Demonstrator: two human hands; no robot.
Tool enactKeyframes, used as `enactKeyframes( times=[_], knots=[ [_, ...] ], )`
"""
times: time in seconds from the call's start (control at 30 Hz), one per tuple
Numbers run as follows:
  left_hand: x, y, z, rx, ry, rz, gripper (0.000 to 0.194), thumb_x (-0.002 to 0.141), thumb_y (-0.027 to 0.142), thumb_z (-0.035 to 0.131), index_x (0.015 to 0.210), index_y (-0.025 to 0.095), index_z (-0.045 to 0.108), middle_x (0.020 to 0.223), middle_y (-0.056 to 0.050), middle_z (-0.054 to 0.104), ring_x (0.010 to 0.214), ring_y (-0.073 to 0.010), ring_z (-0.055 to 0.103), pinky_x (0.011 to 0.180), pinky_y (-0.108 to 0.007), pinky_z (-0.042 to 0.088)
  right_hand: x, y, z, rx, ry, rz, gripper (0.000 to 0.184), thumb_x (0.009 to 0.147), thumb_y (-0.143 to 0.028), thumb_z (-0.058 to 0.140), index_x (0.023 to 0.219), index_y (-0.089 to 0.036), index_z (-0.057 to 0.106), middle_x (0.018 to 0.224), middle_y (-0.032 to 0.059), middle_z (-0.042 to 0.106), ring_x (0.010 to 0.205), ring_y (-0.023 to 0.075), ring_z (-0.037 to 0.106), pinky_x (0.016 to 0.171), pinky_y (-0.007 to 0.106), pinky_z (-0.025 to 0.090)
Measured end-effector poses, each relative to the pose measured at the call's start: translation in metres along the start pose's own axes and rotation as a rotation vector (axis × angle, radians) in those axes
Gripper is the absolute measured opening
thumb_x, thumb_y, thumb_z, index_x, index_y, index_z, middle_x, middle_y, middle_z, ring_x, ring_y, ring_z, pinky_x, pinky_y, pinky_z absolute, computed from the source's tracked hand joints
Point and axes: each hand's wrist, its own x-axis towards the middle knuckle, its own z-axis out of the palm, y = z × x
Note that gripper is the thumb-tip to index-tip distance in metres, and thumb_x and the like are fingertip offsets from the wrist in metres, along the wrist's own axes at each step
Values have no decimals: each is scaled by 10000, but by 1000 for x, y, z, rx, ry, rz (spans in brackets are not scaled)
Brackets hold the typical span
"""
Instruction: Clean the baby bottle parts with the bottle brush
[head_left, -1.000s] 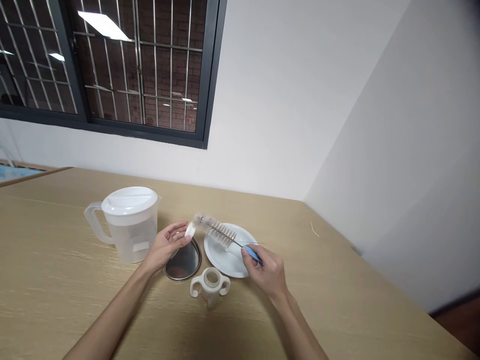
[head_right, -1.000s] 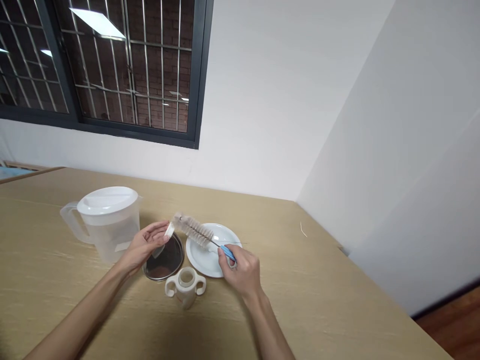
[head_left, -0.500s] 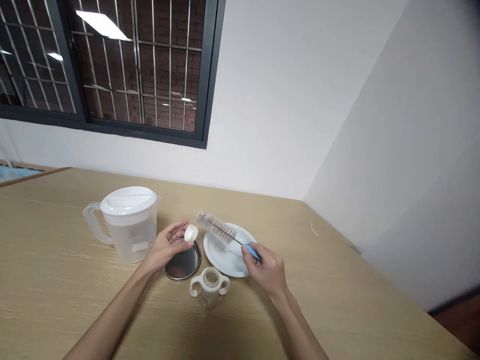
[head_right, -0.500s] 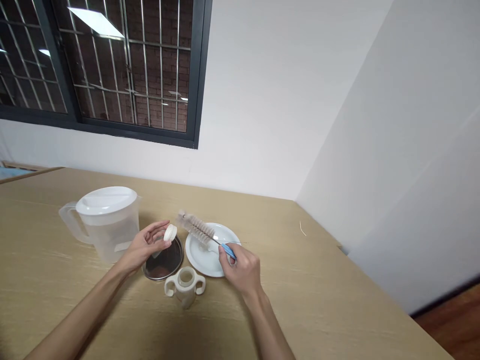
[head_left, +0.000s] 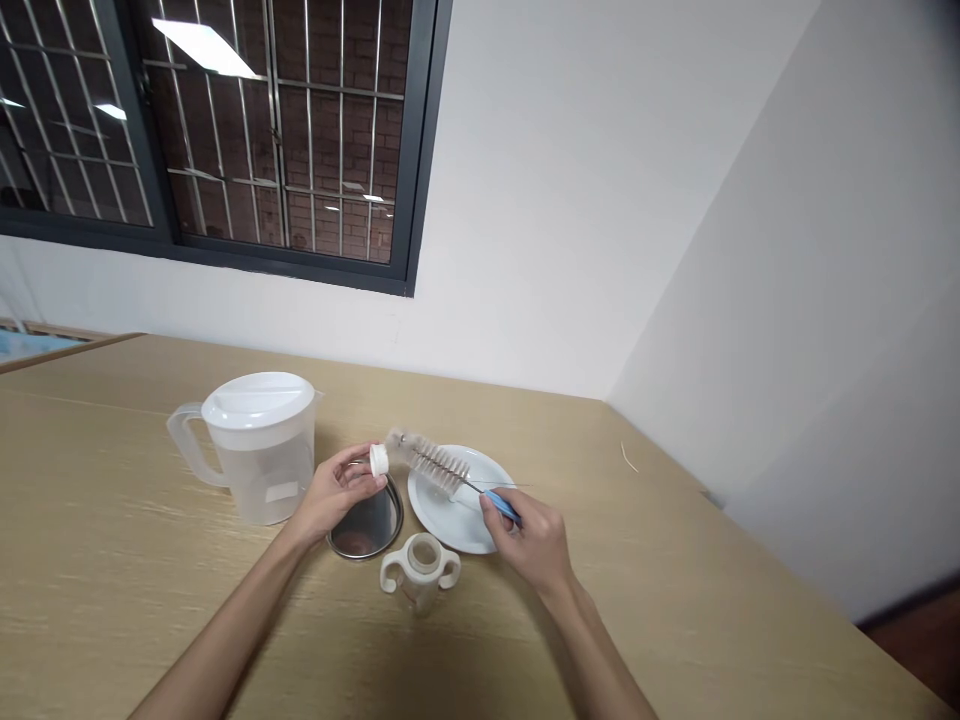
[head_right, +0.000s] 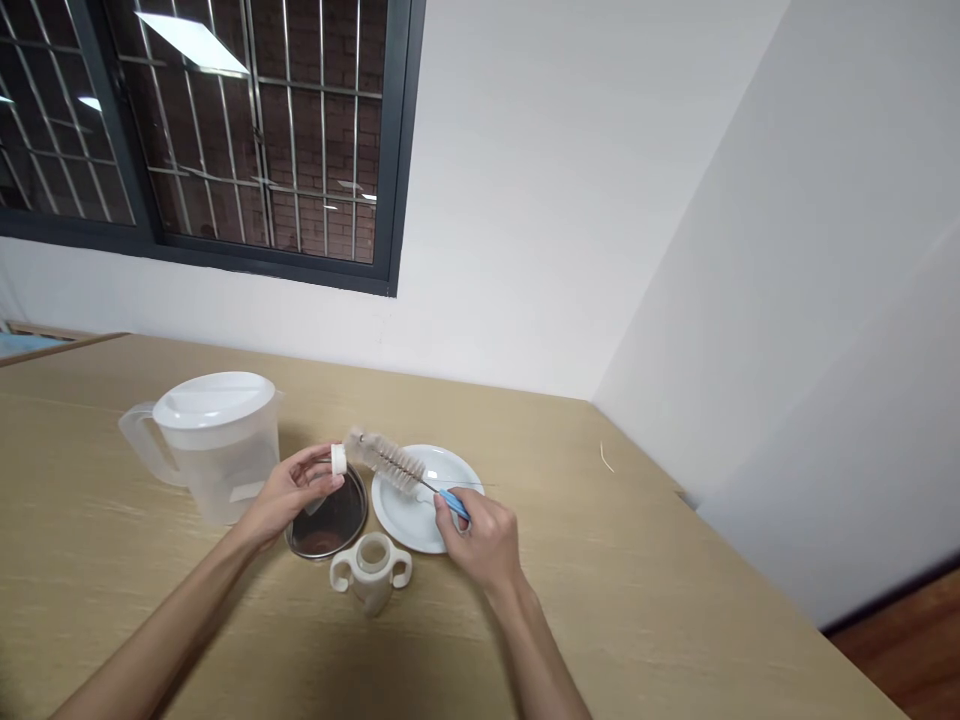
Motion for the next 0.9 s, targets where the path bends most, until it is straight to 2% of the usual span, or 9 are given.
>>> enactKeyframes(
  times=[0.23, 0.4, 0.6, 0.8, 0.9],
  knots=[
    [1, -2, -2, 58, 37, 30, 669, 686, 382, 813, 1268, 192, 542, 1299, -123, 606, 1010, -203, 654, 893, -342, 528, -1, 2, 1, -14, 17, 9, 146, 893, -267, 613, 842, -154, 691, 549, -35, 543, 482, 73, 483, 540, 197, 376],
    [2, -5, -1, 9, 13, -16, 654, 664, 375, 829, 1200, 161, 522, 1182, -133, 677, 1057, -232, 660, 964, -381, 506, -1, 0, 0, 10, 35, -4, 129, 889, -251, 616, 861, -147, 687, 559, -27, 552, 487, 78, 486, 544, 200, 385],
    [2, -8, -2, 10, -82, 10, 609, 687, 346, 816, 1194, 160, 534, 1217, -140, 669, 1126, -255, 636, 997, -405, 489, -1, -2, 1, 6, -8, -25, 139, 890, -264, 615, 838, -158, 689, 551, -32, 544, 482, 77, 490, 534, 200, 377],
    [3, -9, -4, 66, -46, 48, 595, 697, 362, 807, 1206, 163, 570, 1220, -141, 669, 1095, -271, 652, 947, -404, 517, 0, 5, -2, -46, 41, 50, 156, 897, -285, 610, 847, -163, 695, 568, -24, 570, 490, 82, 508, 534, 199, 382],
    [4, -9, -3, 51, -27, 21, 612, 651, 350, 839, 1171, 158, 579, 1190, -142, 690, 1105, -269, 654, 969, -404, 513, 0, 1, -2, -14, 41, 23, 143, 897, -272, 610, 863, -158, 690, 573, -23, 578, 488, 80, 506, 538, 199, 386]
  ],
)
